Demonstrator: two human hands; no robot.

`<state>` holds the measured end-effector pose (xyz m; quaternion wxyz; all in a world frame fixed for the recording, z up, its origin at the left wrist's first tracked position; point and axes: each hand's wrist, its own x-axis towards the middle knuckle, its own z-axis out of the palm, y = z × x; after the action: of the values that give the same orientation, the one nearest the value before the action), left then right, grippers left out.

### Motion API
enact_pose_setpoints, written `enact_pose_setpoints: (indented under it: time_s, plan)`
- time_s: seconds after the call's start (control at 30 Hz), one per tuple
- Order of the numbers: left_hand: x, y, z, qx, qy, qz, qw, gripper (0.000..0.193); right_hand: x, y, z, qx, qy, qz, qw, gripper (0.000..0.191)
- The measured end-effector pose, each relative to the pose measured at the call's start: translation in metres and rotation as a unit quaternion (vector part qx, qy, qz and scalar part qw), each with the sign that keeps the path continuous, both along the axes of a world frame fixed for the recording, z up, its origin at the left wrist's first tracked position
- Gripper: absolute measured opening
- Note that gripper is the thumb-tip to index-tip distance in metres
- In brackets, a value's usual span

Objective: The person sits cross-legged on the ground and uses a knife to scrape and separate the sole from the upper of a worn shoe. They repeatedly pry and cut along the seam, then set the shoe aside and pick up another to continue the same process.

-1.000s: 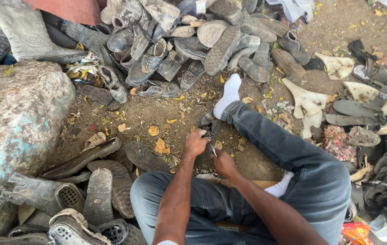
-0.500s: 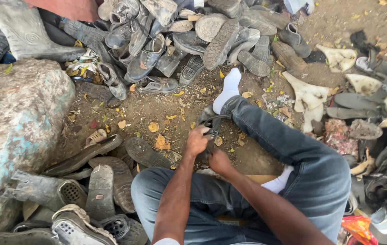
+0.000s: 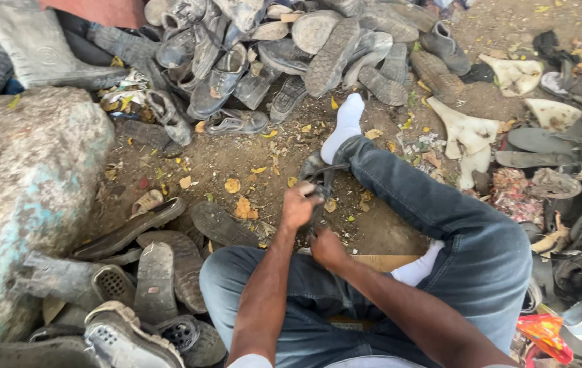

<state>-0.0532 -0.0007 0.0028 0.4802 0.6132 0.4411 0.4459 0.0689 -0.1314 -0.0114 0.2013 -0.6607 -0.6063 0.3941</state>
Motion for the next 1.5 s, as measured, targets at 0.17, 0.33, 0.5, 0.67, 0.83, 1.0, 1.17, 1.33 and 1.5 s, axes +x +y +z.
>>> enact_pose_setpoints:
  time_s: [0.17, 0.33, 0.5, 0.67, 0.83, 1.0, 1.17, 1.33, 1.5]
  plan:
    - [0.006, 0.004, 0.002, -0.129, -0.123, 0.126, 0.976, 0.026, -0.005, -0.041, 0.016, 0.05, 0.011, 0.013, 0.999, 0.03]
    - [0.009, -0.007, 0.009, -0.105, -0.208, 0.041, 0.972, 0.026, -0.02, -0.024, 0.015, -0.019, -0.008, -0.048, 0.999, 0.029]
    - [0.014, 0.003, 0.006, -0.159, -0.481, 0.061, 0.86, 0.025, -0.033, -0.029, 0.03, 0.001, 0.022, -0.082, 0.996, 0.025]
    - [0.02, 0.008, 0.013, -0.147, -0.495, 0.11, 0.849, 0.02, -0.031, -0.062, 0.062, -0.22, 0.186, -0.138, 0.948, 0.015]
    - [-0.007, -0.012, 0.062, -0.116, 0.043, -0.032, 0.992, 0.019, -0.02, -0.053, 0.057, -0.236, 0.279, -0.119, 0.923, 0.021]
    - [-0.027, -0.045, 0.104, 0.019, 0.491, -0.222, 0.842, 0.019, 0.022, -0.053, 0.037, -0.273, 0.266, -0.108, 0.918, 0.031]
    - [-0.033, -0.069, 0.092, 0.116, 0.528, -0.207, 0.816, 0.012, 0.097, -0.065, 0.087, -0.204, -0.132, 0.195, 0.95, 0.034]
    - [-0.024, -0.071, 0.064, 0.095, 0.534, -0.199, 0.816, 0.012, 0.136, -0.034, 0.146, -0.212, -0.069, 0.162, 0.961, 0.025]
    - [-0.023, -0.072, 0.048, 0.073, 0.523, -0.187, 0.828, 0.011, 0.079, 0.045, 0.093, 0.018, 0.038, -0.05, 0.998, 0.024]
